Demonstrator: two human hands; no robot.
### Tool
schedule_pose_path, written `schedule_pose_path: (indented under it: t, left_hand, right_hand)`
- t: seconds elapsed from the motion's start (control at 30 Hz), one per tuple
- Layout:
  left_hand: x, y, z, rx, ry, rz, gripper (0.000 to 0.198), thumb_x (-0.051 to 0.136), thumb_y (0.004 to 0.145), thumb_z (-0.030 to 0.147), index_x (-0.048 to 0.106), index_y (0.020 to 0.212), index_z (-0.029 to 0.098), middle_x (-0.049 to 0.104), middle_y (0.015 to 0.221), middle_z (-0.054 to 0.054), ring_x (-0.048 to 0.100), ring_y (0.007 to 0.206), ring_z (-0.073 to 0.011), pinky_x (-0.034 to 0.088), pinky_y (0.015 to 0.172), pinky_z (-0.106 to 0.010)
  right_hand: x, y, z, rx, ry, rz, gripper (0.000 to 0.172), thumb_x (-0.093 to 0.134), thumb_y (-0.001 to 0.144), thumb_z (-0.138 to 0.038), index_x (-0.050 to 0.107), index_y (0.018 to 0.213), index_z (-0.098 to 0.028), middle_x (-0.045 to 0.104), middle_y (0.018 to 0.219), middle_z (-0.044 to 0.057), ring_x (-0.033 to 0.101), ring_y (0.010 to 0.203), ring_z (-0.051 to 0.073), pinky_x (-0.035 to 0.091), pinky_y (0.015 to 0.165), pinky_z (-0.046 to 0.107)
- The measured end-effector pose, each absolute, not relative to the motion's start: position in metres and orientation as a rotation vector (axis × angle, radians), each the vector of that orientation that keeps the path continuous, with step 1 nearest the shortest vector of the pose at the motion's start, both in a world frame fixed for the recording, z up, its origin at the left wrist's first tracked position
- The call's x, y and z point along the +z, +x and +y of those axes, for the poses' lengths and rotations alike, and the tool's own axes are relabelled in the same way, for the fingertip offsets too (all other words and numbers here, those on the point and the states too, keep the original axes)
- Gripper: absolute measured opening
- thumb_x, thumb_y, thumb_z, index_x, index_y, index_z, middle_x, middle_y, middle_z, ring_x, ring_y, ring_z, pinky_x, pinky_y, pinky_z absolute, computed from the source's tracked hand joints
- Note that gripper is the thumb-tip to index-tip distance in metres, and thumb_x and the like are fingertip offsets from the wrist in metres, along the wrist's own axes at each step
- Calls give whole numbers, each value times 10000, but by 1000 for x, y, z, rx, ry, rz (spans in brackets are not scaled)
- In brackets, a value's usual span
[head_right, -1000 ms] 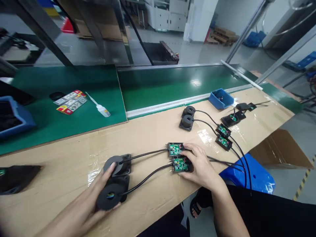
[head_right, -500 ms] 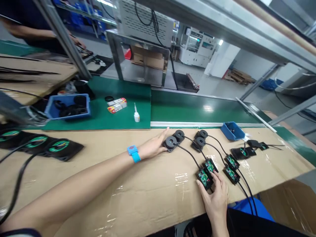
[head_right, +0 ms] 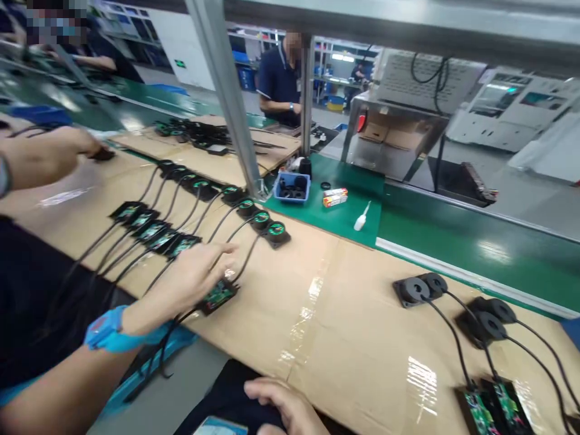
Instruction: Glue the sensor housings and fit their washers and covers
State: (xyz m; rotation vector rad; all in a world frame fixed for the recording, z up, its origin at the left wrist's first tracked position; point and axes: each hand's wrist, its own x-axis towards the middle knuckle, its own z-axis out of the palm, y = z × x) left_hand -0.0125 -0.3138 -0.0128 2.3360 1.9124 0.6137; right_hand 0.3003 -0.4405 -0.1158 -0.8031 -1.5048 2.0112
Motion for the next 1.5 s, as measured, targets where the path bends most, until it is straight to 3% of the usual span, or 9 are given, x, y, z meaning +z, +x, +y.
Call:
schedule_pose_path:
  t: [0.17,0.3,0.4,0.53,0.63,0.77,1.07,1.23,1.5]
  left_hand:
    - [-13,-86,-362,544,2070,2219,467,353,1005,531,649,826,218,675,803,-104,645,811,-303,500,764,-412]
    - [-21,-94,-380,572,2008,2122,447,407,976,563,679,847,232,712,812,-81,663,796,-283,514,765,-386]
    - [-17,-91,-356,708,2033,1953,491,386,997,588,699,1060,215,749,1063,-94,681,1027,-281,518,953,-386]
    - [-10,-82,-273,863,2029,1691,548,379,1032,589,601,1335,190,657,1374,-111,585,1300,-266,442,1139,-399]
    - [-11,-68,-201,884,1976,1538,483,526,1027,521,581,1363,178,602,1428,-127,566,1329,-290,436,1147,-533]
    - [-20,-42,-135,778,1884,1369,380,634,994,450,648,1256,175,644,1328,-91,634,1200,-290,538,1032,-511]
    - [-33,-22,-101,482,1660,1146,332,651,992,400,649,1229,168,667,1251,-86,674,1081,-240,591,932,-447]
    - [-37,-15,-120,541,1557,1136,360,657,989,396,632,1266,167,651,1294,-100,663,1127,-251,582,958,-473]
    - [-52,31,-180,631,1534,1139,427,626,997,465,619,1325,192,608,1416,-123,616,1261,-286,510,1078,-545]
  right_hand:
    - [-114,201,-421,2408,-769,-1304,985,741,757,-783,466,1544,-258,421,1634,165,372,1534,330,220,1270,517]
    - [-117,120,-411,2441,-790,-1135,1124,772,641,-846,446,1537,-250,329,1686,142,293,1570,310,186,1278,483]
    - [-118,79,-407,2411,-837,-1020,1056,787,601,-854,540,1432,-251,439,1616,109,366,1514,305,247,1235,467]
    - [-120,60,-413,2359,-861,-899,839,786,577,-864,634,1137,-258,697,1197,54,612,1172,257,400,1045,422]
    - [-123,63,-422,2293,-837,-849,778,744,564,-908,561,924,-244,687,858,-1,649,846,191,438,899,363]
    - [-124,78,-425,2217,-772,-914,842,693,482,-983,481,829,-245,525,547,-75,527,531,145,451,703,340]
    - [-90,186,-426,1906,-778,-1058,594,597,881,-785,567,1004,-205,357,559,-106,306,470,69,265,517,239]
    - [-60,256,-426,1874,-954,-995,585,621,874,-773,566,962,-197,247,545,-132,162,459,53,139,481,242]
    - [-29,358,-447,1429,-1420,-995,607,615,876,-761,661,862,-155,261,606,-80,200,541,76,140,536,274]
